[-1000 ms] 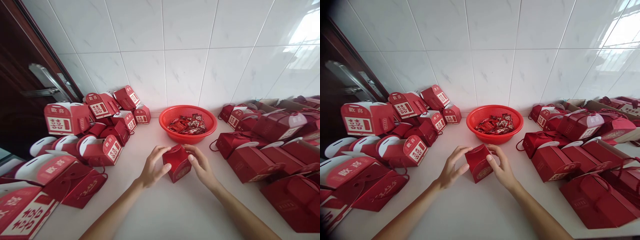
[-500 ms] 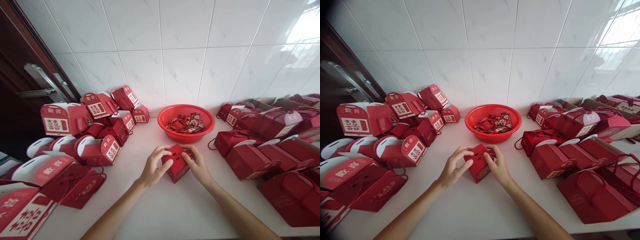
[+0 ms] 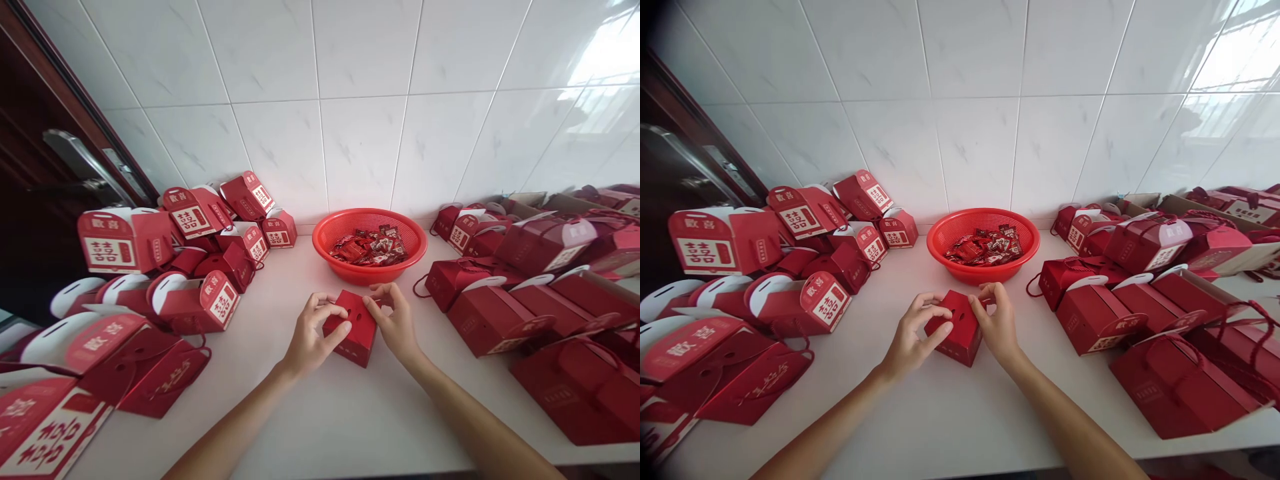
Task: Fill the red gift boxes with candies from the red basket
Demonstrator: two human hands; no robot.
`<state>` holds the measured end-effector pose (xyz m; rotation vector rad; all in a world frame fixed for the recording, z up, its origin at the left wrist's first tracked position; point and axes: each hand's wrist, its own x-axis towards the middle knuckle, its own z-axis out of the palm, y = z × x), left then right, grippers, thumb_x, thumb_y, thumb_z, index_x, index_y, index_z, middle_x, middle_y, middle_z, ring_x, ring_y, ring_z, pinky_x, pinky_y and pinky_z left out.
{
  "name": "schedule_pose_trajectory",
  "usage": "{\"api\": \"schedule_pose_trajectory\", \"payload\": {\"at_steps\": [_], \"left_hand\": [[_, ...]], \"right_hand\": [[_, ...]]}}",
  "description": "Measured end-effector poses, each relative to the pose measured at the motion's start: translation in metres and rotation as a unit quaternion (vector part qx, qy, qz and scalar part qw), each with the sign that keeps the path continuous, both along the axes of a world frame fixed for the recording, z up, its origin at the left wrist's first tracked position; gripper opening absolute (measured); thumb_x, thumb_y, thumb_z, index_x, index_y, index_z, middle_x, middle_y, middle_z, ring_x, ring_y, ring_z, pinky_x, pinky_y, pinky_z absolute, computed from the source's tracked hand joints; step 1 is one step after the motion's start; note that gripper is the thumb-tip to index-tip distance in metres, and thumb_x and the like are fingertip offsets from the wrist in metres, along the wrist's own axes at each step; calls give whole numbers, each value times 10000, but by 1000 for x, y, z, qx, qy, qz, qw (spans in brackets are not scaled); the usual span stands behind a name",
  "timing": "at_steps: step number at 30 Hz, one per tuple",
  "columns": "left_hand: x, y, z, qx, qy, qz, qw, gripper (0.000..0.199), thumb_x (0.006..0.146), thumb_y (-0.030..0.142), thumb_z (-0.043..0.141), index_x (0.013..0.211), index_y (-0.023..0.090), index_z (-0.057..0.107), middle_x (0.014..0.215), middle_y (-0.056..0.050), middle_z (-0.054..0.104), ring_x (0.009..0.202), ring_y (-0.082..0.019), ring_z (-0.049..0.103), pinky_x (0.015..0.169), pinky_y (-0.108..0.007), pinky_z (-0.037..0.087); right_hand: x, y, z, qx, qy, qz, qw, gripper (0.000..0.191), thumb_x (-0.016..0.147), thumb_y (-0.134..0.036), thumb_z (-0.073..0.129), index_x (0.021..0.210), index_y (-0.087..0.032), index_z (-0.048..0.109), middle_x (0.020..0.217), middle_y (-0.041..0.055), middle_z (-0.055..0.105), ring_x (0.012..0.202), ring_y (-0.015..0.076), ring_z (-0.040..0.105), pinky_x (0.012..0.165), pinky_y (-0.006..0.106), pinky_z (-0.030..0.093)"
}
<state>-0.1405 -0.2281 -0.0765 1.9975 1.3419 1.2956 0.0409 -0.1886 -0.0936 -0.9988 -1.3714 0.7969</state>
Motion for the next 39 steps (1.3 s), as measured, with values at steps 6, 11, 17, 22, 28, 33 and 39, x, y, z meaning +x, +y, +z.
{"api": "schedule_pose_trajectory", "payload": {"at_steps": [6, 11, 17, 22, 28, 33, 39], "left_hand": [[6, -5, -5, 86, 75, -13, 993, 152, 922, 337, 603, 960, 240, 715, 1272, -90, 624, 1202, -255, 577, 1033, -437, 504], [7, -3, -8, 129, 102, 36, 986, 161, 938, 349, 599, 963, 237, 711, 1201, -88, 657, 1139, -248, 608, 976, -418, 530], [0, 3, -9, 135, 114, 91, 980, 201, 959, 368, 580, 1013, 228, 713, 1212, -100, 635, 1165, -260, 584, 987, -436, 517], [-6, 3, -7, 122, 91, 46, 987, 217, 980, 318, 532, 1063, 224, 710, 1240, -95, 623, 1179, -240, 573, 968, -409, 534], [-1, -3, -8, 125, 107, 1, 986, 248, 951, 320, 560, 1128, 243, 716, 1273, -97, 598, 1192, -266, 535, 993, -456, 513], [2, -7, -8, 119, 106, -37, 987, 330, 941, 305, 561, 1250, 223, 641, 1302, -114, 587, 1222, -271, 517, 1020, -464, 495], [2, -5, -9, 105, 96, -35, 989, 280, 935, 318, 583, 1194, 236, 650, 1302, -115, 600, 1216, -280, 538, 999, -475, 512]], "right_hand": [[2, -2, 2, 66, -58, -50, 995, 293, 892, -434, 636, 716, -234, 513, 858, 57, 625, 947, 236, 616, 791, 370, 497], [3, -10, 7, 101, -94, -22, 990, 219, 916, -422, 609, 801, -241, 565, 945, 87, 651, 1008, 247, 626, 856, 400, 517], [4, -15, 5, 103, -153, 23, 983, 196, 929, -405, 588, 995, -234, 657, 1215, 136, 633, 1175, 273, 607, 976, 434, 504], [4, -16, 3, 95, -168, 39, 980, 224, 925, -395, 593, 1071, -232, 643, 1265, 144, 619, 1211, 271, 598, 997, 436, 505], [10, -14, 6, 89, -166, 30, 982, 201, 925, -374, 575, 1054, -238, 647, 1260, 138, 631, 1171, 266, 622, 974, 436, 519], [15, -10, 5, 87, -154, 11, 984, 201, 912, -357, 580, 1048, -236, 666, 1251, 133, 651, 1144, 272, 640, 963, 443, 523], [15, -11, 7, 86, -136, 8, 987, 210, 921, -389, 587, 1045, -244, 674, 1218, 124, 672, 1131, 270, 648, 957, 437, 526]]}}
